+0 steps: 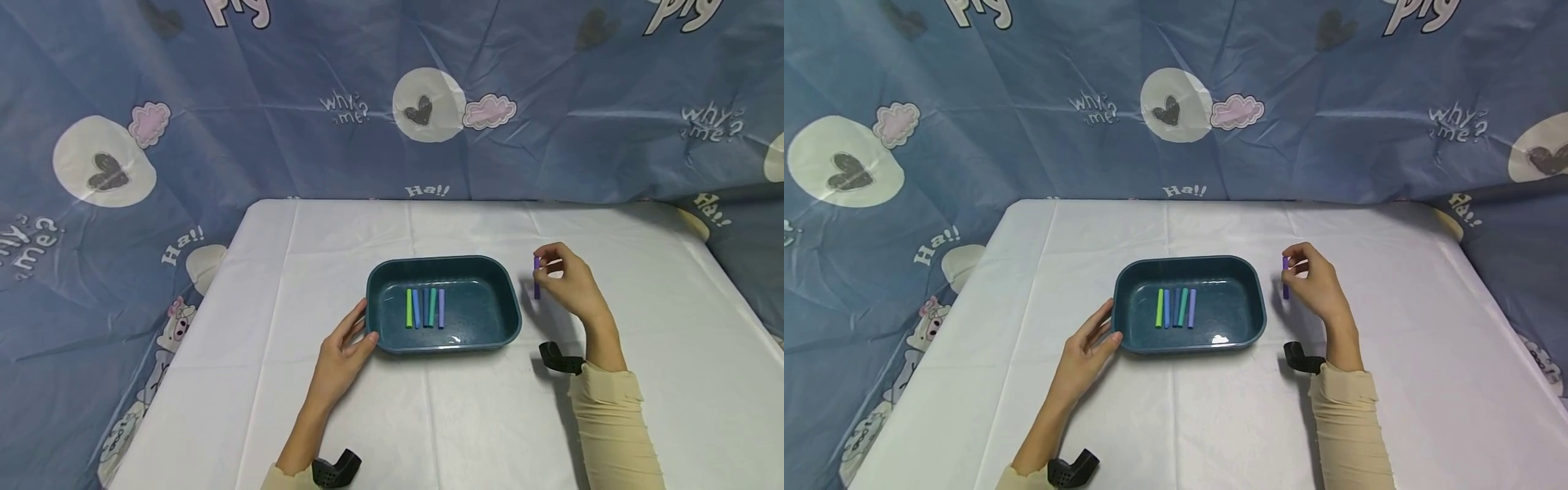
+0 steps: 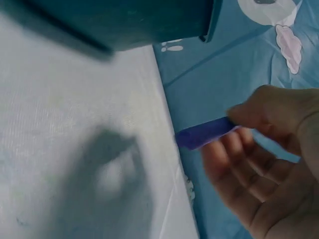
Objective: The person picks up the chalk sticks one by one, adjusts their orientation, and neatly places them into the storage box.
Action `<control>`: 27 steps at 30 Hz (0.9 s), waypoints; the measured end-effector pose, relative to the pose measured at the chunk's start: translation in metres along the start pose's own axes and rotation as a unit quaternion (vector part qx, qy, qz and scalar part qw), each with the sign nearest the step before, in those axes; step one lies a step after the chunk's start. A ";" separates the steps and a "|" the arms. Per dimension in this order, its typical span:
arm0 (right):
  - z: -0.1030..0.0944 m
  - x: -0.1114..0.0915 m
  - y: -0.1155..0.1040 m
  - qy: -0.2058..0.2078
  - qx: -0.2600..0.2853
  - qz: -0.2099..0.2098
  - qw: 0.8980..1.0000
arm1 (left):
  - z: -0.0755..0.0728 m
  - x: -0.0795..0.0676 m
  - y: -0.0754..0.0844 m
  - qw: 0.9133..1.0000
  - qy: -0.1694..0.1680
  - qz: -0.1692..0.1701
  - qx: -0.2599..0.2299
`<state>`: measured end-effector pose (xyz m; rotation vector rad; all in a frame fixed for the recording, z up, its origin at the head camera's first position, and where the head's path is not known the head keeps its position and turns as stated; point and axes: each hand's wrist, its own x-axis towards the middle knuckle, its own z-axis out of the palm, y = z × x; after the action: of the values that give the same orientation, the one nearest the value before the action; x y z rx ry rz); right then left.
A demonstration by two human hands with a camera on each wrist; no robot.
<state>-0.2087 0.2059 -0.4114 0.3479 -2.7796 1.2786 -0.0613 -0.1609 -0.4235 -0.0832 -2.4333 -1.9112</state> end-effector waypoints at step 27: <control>0.005 0.004 -0.025 0.075 0.317 -0.043 0.945 | -0.001 0.001 -0.003 1.000 -0.005 0.010 -0.008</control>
<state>-0.2072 0.1858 -0.3959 0.3719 -2.1358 2.0491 -0.0620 -0.1622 -0.4264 -0.1170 -2.4151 -1.9258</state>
